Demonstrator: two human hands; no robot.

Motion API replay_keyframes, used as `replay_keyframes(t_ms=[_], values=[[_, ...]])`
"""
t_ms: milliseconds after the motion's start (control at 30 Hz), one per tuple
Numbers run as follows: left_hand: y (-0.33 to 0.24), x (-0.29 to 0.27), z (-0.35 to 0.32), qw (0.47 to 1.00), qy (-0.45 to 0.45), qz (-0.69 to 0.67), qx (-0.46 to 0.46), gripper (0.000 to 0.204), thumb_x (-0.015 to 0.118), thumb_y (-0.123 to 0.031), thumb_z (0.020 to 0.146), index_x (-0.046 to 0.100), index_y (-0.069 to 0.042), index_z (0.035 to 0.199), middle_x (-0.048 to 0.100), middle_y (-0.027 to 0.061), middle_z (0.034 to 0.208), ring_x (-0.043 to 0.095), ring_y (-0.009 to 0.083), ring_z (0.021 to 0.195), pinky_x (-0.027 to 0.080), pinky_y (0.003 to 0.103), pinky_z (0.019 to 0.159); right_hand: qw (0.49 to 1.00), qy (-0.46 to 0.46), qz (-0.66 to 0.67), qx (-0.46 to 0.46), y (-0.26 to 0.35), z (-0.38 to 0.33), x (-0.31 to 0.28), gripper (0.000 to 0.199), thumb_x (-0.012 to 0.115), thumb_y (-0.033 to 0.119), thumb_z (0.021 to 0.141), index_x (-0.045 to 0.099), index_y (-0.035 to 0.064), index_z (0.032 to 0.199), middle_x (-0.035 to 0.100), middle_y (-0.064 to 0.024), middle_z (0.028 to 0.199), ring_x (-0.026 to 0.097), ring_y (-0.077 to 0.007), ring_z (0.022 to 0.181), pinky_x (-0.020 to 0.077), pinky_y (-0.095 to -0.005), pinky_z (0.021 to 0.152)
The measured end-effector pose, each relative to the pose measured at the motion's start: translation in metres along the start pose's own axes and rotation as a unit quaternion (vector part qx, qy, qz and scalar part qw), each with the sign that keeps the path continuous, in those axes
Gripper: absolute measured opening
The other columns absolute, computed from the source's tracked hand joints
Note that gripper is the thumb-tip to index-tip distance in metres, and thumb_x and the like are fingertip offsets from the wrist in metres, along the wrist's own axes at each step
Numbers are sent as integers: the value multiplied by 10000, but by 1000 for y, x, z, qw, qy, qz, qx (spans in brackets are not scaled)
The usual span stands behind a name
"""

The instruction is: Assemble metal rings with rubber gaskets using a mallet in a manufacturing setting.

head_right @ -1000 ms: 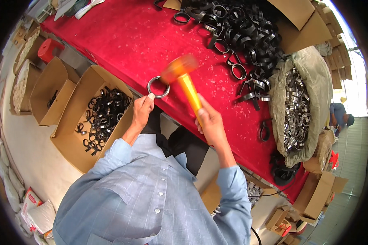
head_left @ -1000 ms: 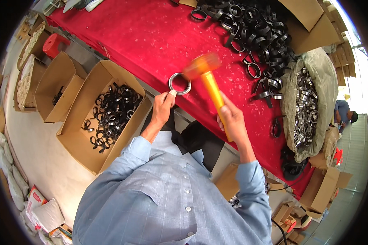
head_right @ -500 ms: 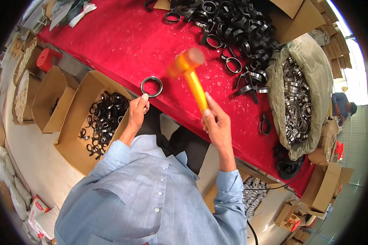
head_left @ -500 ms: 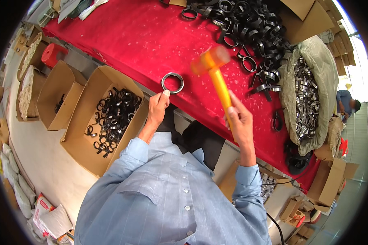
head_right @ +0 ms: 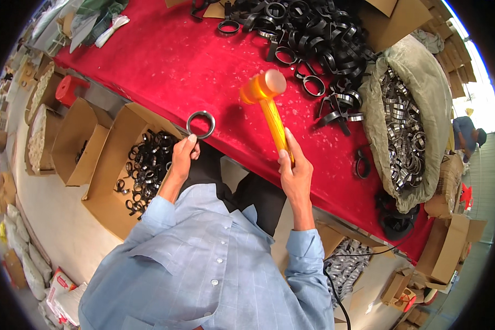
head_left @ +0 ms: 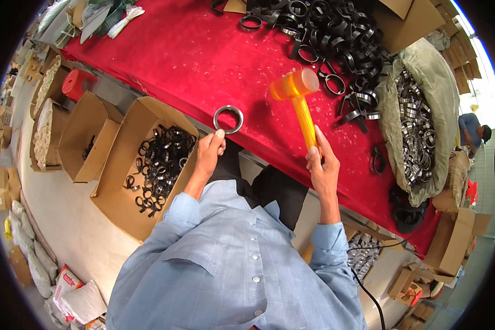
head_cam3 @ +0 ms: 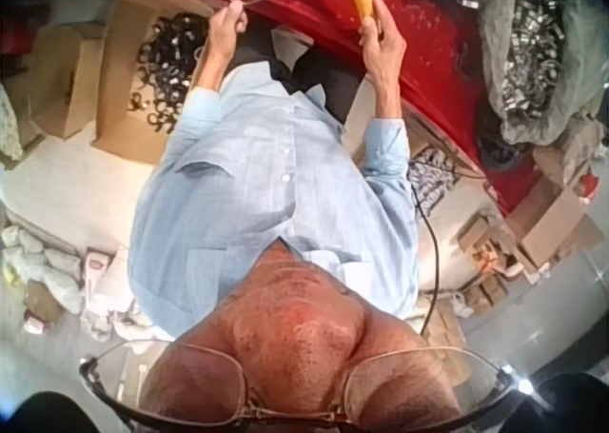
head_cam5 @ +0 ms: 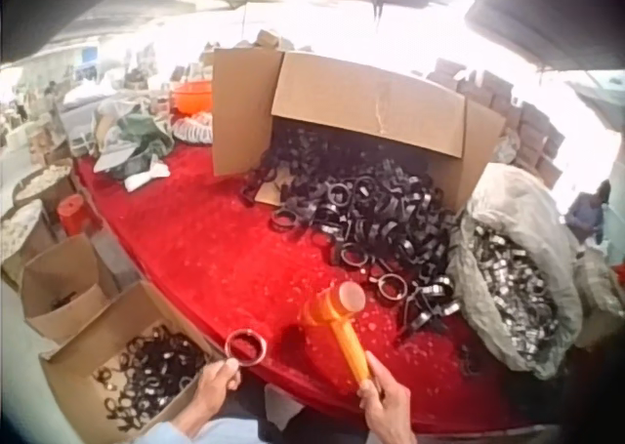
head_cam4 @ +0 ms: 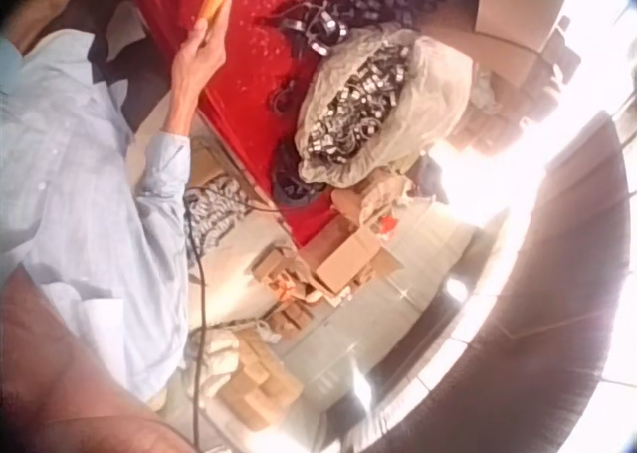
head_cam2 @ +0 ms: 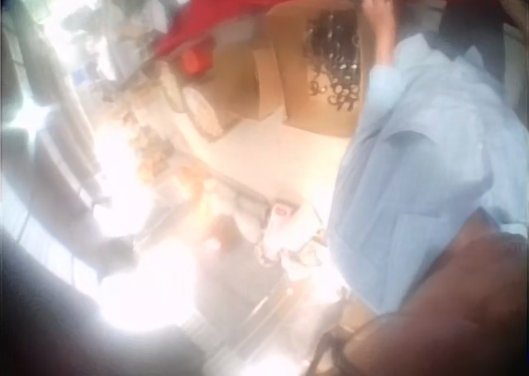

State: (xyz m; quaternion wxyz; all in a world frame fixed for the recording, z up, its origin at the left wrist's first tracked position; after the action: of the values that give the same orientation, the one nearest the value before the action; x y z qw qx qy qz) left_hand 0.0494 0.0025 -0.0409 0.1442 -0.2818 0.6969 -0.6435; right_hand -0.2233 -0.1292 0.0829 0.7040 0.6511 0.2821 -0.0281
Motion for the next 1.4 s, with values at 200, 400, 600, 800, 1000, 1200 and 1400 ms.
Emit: replay_keyframes(t_ms=[200,400,600,800,1000,1200,1400], values=[[3,-111,-36,989,96,85,-72,261,577,-242,981,604,-23,841,563,8,745,517,111,704,429,280,680,979,-84,-151,-109,-22,-25,-38,439,638,64,951,601,92,1388,706,-201,1168,718,-308,991,560,-375,828],[-46,-213,-30,656,-20,748,-96,349,692,-347,882,713,-30,1025,714,215,1030,698,360,943,524,482,797,970,-108,-191,-106,-25,-25,-37,438,668,100,931,609,113,1365,687,-163,950,687,-326,797,544,-395,714],[-151,-57,109,838,-36,499,220,299,683,-175,924,638,-16,1173,692,188,1042,671,361,984,532,405,864,969,-89,-214,-81,-19,-26,-36,464,709,118,901,611,115,1355,595,-139,816,626,-317,674,507,-412,621],[-146,49,289,733,13,577,361,491,688,-166,902,530,-123,1365,500,206,1371,514,406,1262,487,469,992,974,-77,-207,-56,-13,-23,-37,466,704,94,892,611,94,1348,600,-140,813,623,-295,669,510,-387,632],[-127,64,321,731,2,621,281,320,711,-239,891,630,-128,1180,461,185,1407,455,392,1300,463,561,979,978,-67,-198,-26,-14,-22,-35,458,734,111,874,631,93,1320,583,-123,797,623,-283,664,511,-386,627],[-134,45,195,833,101,435,327,224,672,-187,924,599,-47,1083,538,143,1209,531,305,1121,437,410,937,971,-92,-209,-73,-19,-29,-40,432,718,155,892,628,79,1307,609,-133,814,637,-301,684,510,-405,623],[-142,6,31,987,68,141,17,281,508,-305,1067,587,-35,1075,641,47,875,595,112,721,516,260,687,973,-80,-195,-93,-26,-25,-39,401,708,175,908,640,72,1290,637,-143,844,657,-319,718,523,-406,654]])
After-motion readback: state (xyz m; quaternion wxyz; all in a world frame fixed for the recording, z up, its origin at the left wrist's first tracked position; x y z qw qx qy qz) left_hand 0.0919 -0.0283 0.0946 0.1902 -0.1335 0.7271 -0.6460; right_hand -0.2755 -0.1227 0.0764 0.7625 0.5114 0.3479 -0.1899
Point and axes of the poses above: each hand's wrist, its own z-axis towards the middle knuckle, its own x-axis out of the palm, y = z × x, the point moved 5 cm from there along z, towards the middle knuckle
